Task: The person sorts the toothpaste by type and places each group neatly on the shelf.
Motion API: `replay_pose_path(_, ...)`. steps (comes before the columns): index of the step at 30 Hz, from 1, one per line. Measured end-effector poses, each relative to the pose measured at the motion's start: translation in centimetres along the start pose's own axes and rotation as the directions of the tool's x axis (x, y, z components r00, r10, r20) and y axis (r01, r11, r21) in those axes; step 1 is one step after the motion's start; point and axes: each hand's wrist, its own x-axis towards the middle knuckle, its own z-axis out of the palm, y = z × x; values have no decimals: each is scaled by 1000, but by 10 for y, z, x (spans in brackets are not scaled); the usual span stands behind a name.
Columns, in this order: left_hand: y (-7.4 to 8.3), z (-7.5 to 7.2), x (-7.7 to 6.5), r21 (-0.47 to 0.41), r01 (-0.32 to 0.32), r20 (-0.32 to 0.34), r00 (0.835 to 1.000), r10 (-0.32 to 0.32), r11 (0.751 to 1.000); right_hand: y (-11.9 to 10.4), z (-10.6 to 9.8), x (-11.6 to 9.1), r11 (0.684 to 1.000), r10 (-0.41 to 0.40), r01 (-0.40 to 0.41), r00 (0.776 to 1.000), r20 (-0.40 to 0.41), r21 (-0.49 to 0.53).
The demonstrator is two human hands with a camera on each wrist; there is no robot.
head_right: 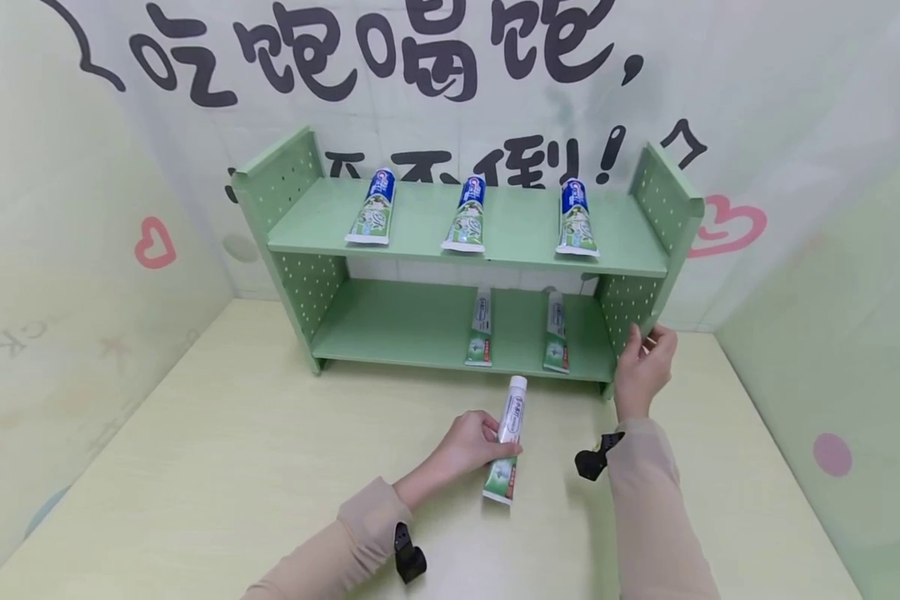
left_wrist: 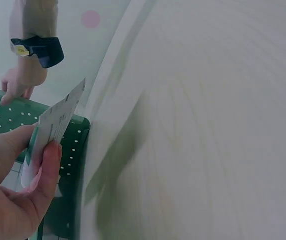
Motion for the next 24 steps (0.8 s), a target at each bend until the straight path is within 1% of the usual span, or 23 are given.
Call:
replay_pose_path(9,5,-14,2,-18,10,6,1000,-10,1000,2,1,2,1000,-22,21,999,-28,-16)
replay_pose_path(13,6,-22,2,-14,11,-9,1000,-11,1000,2,2,0,999,-29,29,999,-30,-13)
replay_pose_path(24,7,-54,10,-92,14,-59,998,-20,996,2,1,2,1000,-28,28,999,-19,-1)
